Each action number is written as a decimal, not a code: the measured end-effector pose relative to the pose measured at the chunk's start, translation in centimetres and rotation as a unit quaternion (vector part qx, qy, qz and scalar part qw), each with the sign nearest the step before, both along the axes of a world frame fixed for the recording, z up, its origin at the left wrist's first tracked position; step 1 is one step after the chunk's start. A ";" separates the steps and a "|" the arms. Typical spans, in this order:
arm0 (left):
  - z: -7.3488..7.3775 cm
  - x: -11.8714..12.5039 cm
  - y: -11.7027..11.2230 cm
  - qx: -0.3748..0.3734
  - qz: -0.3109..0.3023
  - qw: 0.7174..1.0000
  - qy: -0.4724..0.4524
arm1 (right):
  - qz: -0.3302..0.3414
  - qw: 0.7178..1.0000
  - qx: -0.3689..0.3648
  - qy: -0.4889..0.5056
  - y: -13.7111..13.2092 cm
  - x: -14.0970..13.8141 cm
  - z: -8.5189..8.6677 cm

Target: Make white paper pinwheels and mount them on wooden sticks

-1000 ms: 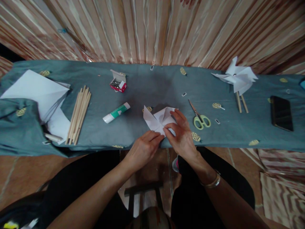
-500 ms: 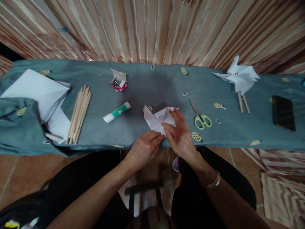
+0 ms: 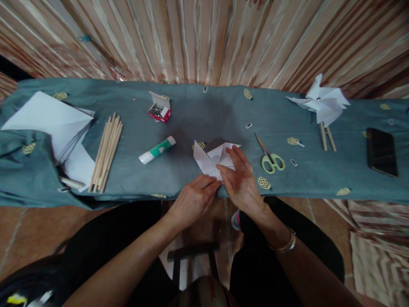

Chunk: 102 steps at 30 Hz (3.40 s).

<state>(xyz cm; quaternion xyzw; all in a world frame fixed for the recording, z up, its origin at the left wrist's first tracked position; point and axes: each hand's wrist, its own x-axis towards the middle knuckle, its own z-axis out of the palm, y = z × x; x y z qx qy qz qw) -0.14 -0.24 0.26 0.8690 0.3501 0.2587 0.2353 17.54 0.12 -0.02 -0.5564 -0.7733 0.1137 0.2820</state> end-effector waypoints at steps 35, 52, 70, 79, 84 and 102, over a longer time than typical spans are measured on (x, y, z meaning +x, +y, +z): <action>0.8 -0.2 0.3 0.064 0.008 0.996 0.063 | 0.040 0.996 0.019 -0.081 -0.3 -0.7 -0.4; 0.6 0.0 0.6 0.074 -0.003 0.992 0.098 | -0.021 0.998 -0.059 -0.027 -0.2 0.7 -1.3; 0.7 -2.5 2.2 0.013 0.101 0.994 -0.044 | 0.030 0.993 -0.063 -0.097 -0.2 0.2 1.2; 0.7 -4.3 2.4 -0.240 0.214 0.930 -0.179 | 0.034 0.992 -0.037 -0.119 -0.1 -0.3 1.0; 1.3 -3.8 2.0 -0.474 0.241 0.757 -0.380 | 0.026 0.994 -0.031 -0.098 0.2 -0.1 0.5; 2.4 -0.5 1.5 -0.600 0.213 0.590 -0.496 | 0.017 0.998 -0.018 -0.064 0.2 0.0 0.3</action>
